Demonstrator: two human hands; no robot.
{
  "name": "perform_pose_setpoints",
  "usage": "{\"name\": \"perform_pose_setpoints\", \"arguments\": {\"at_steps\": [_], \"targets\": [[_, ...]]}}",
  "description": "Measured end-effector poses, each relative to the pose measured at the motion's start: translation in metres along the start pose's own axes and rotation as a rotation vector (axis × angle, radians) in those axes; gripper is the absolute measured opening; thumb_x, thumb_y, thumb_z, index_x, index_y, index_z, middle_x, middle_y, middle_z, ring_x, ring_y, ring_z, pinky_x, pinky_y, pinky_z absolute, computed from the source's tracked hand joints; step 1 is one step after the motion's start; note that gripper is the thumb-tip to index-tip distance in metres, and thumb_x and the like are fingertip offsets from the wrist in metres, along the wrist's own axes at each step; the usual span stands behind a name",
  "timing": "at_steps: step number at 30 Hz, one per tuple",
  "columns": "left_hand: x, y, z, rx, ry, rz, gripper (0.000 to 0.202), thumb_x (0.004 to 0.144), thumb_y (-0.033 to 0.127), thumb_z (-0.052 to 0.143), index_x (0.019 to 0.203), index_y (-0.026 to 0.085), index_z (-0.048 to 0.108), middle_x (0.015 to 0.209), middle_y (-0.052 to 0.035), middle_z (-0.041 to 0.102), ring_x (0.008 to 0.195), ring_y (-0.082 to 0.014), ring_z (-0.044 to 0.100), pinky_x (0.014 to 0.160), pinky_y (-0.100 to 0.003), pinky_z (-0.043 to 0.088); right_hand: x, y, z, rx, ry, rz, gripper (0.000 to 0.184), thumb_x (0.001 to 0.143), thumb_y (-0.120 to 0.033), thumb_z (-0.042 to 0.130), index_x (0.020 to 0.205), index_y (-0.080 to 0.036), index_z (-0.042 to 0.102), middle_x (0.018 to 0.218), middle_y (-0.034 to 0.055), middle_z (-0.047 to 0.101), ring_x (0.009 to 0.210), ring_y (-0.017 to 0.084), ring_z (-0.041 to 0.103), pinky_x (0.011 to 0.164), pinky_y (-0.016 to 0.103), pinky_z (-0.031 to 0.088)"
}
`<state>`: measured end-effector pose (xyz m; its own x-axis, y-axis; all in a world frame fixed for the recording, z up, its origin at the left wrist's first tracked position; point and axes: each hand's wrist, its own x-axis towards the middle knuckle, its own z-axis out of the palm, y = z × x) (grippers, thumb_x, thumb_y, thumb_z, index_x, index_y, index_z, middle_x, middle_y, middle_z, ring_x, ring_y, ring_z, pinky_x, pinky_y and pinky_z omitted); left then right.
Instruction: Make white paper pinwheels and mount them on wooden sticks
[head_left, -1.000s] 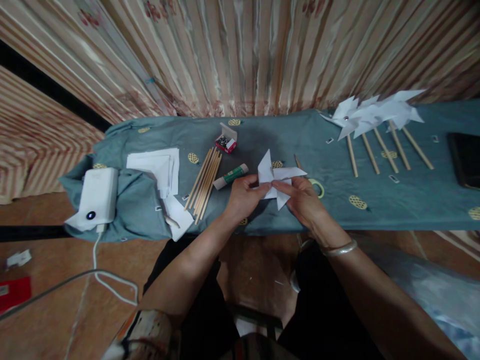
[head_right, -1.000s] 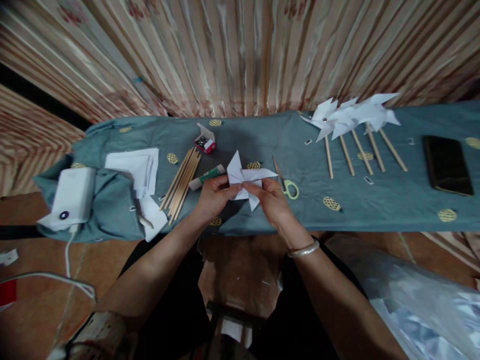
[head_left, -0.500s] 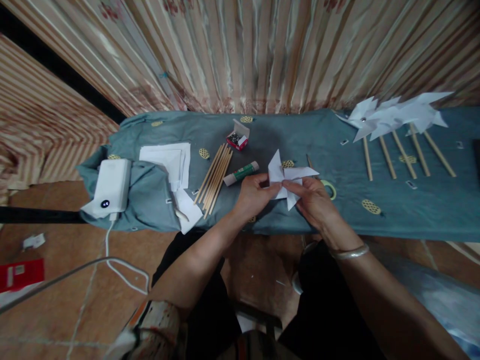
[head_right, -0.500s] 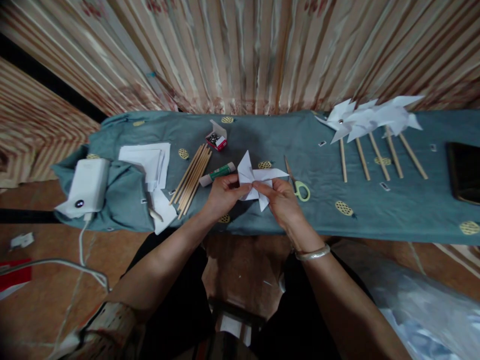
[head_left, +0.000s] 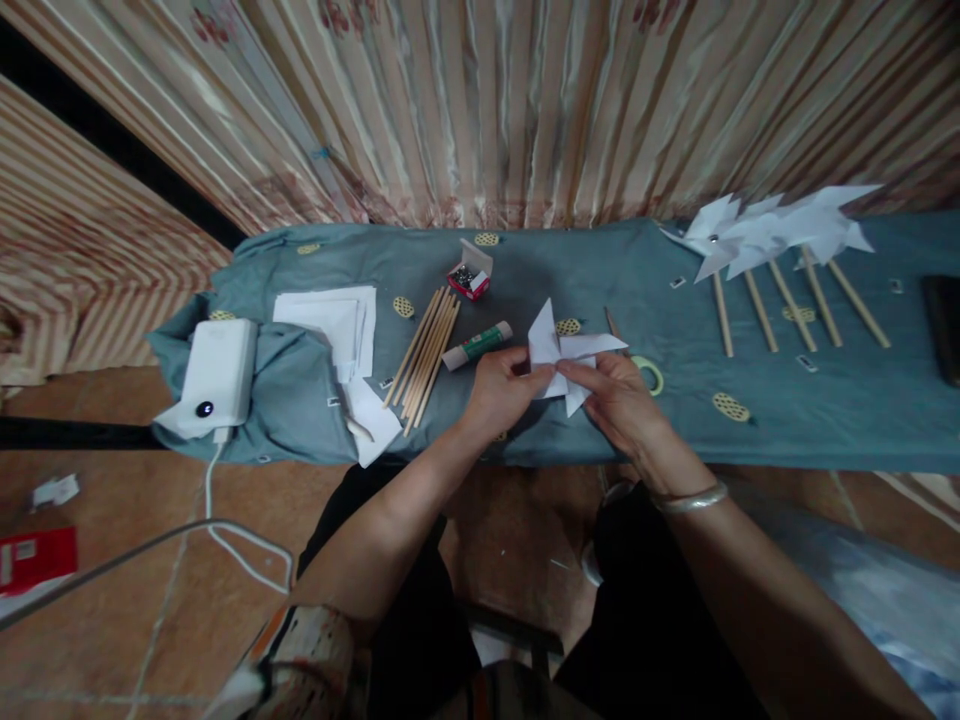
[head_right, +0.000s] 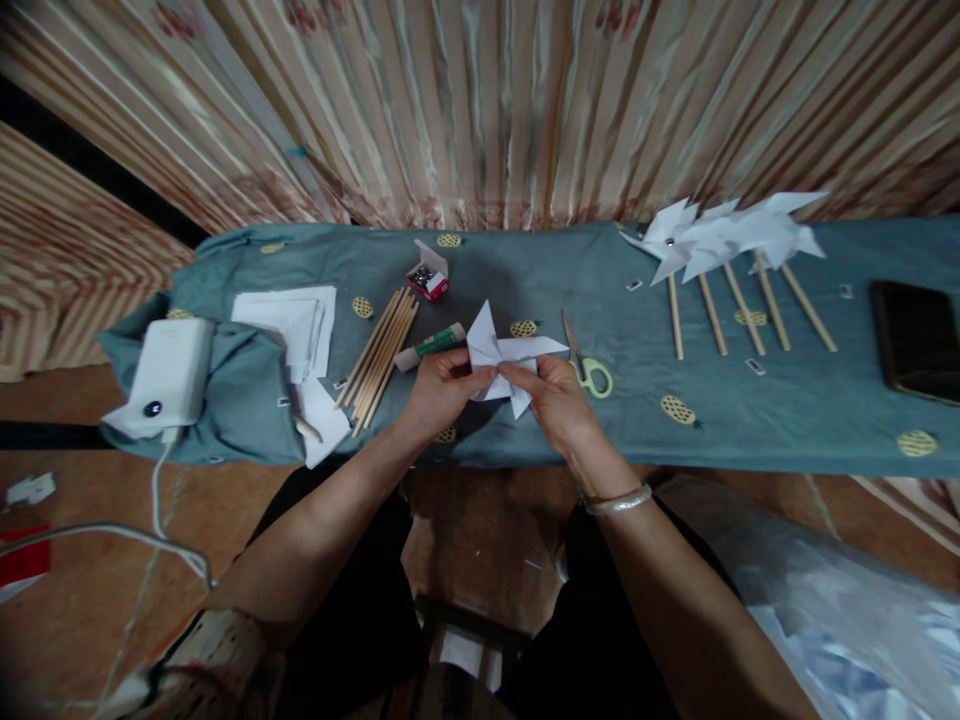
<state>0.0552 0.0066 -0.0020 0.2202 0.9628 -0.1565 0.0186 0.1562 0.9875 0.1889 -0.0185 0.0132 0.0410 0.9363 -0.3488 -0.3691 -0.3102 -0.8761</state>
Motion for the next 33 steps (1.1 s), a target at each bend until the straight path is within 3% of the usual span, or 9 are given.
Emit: {"name": "perform_pose_setpoints", "arguments": {"at_steps": [6,33], "targets": [[-0.002,0.002,0.000,-0.007,0.008,-0.028,0.005,0.070,0.021,0.067,0.070,0.018,0.071,0.064,0.0026,0.068,0.060,-0.0136,0.060,0.059,-0.024,0.047,-0.002,0.000,0.002,-0.013,-0.023,-0.026,0.031,0.051,-0.036,0.087,0.074,-0.023,0.070,0.074,-0.0001,0.075,0.075,0.021,0.070,0.078,0.033,0.055],[0.003,-0.001,0.004,-0.085,0.038,-0.011,0.005,0.066,0.022,0.071,0.070,0.019,0.073,0.071,-0.0007,0.073,0.063,-0.0155,0.063,0.061,-0.026,0.048,0.002,0.005,-0.012,-0.045,-0.015,-0.013,0.030,0.056,-0.037,0.085,0.077,-0.020,0.070,0.072,0.0001,0.072,0.066,0.017,0.065,0.070,0.030,0.050]]}}
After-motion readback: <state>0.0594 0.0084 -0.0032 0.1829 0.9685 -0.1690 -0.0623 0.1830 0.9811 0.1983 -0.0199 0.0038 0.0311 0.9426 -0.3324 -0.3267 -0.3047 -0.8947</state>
